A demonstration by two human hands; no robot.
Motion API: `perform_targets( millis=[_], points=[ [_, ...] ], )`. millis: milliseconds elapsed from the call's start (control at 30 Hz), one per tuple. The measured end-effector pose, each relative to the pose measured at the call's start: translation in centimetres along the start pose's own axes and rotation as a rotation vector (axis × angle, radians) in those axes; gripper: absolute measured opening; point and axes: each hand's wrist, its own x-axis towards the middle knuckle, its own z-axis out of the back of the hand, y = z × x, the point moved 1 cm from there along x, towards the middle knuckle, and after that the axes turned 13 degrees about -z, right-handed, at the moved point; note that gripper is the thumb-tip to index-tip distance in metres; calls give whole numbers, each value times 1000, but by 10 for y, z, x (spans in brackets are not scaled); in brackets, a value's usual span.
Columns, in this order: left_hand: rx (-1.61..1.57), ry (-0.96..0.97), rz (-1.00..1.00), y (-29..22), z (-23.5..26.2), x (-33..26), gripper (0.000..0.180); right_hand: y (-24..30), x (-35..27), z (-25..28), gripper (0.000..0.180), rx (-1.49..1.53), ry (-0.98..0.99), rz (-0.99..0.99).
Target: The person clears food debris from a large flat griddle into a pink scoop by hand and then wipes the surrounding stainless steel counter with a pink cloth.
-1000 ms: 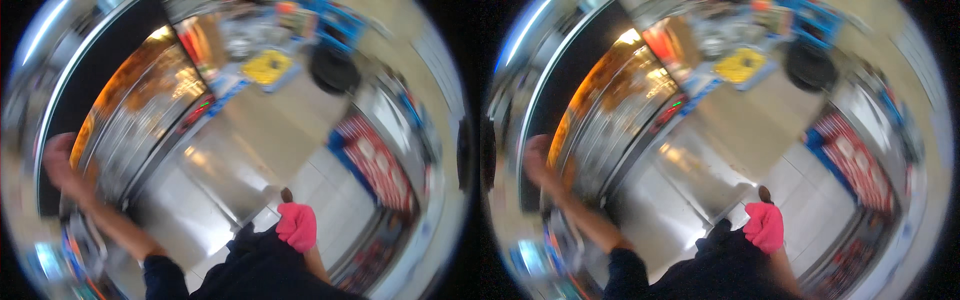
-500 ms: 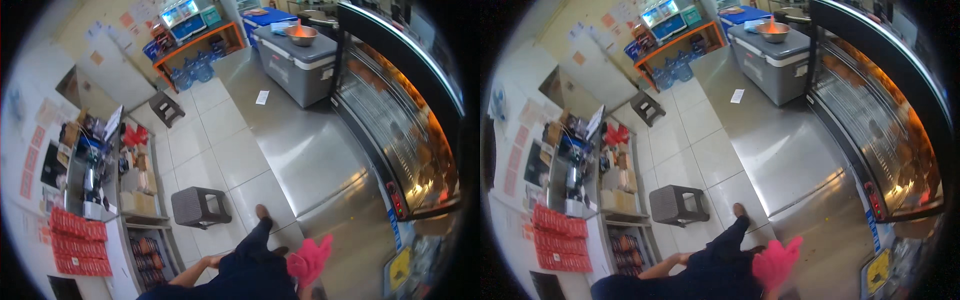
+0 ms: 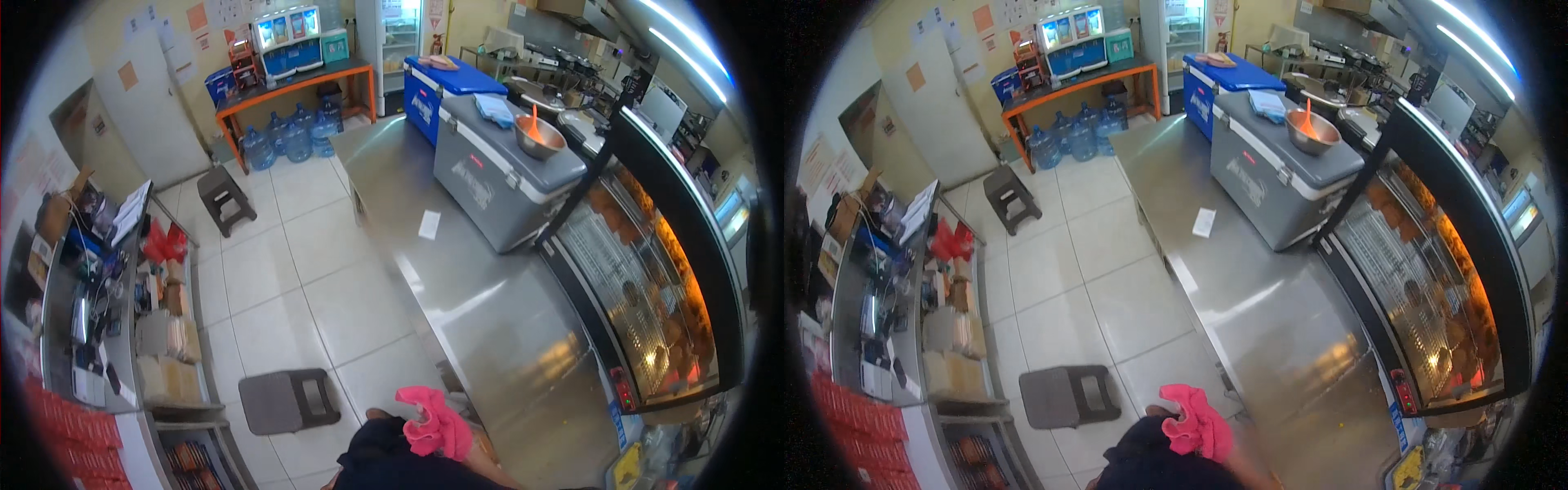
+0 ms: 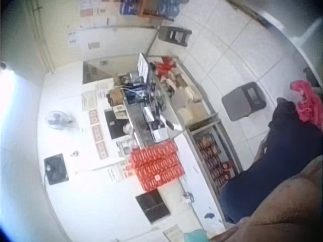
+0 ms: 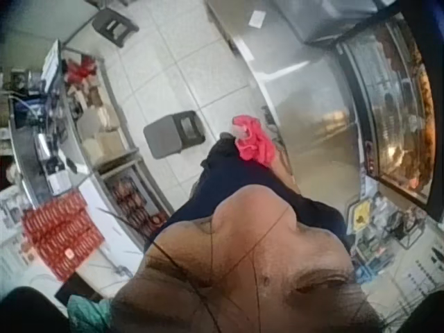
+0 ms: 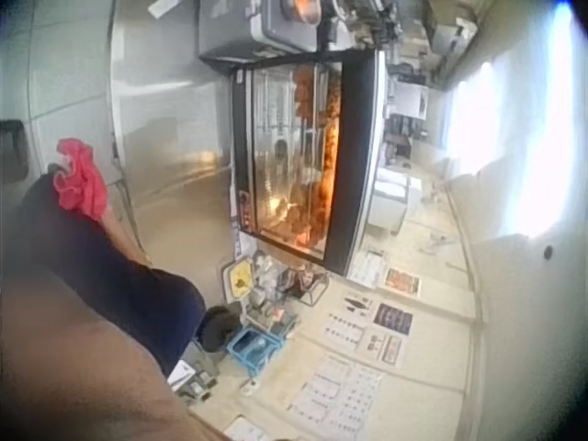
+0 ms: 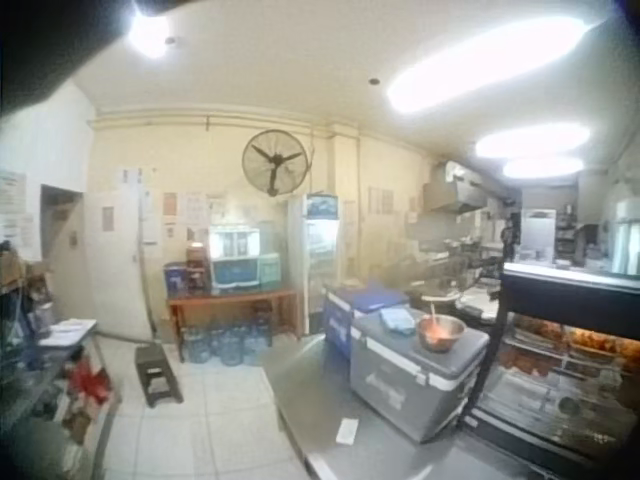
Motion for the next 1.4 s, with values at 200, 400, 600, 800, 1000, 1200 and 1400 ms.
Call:
perform_targets(
  millis=[200,400,600,800,1000,1200,1400],
  points=[
    [283,129,-272,-133,119,140,50,81,77,-83,24,56,98,-67],
    [246,118,-538,-422,197,268,53,183,175,-130,26,203,143,-62],
    [602,-40,-1150,-827,271,351,50,321,323,-165,28,187,-27,-275],
    [656,231,-1554,-1235,252,427,44,415,437,-210,27,142,-146,513],
    [804,-304,-1898,-1535,216,543,51,540,466,-311,23,530,-306,396],
    [1556,-136,-1543,-1626,147,610,55,564,578,-341,34,662,-765,608],
    [1489,159,-1731,-1657,178,629,49,615,640,-427,29,920,-761,698]
  ],
)
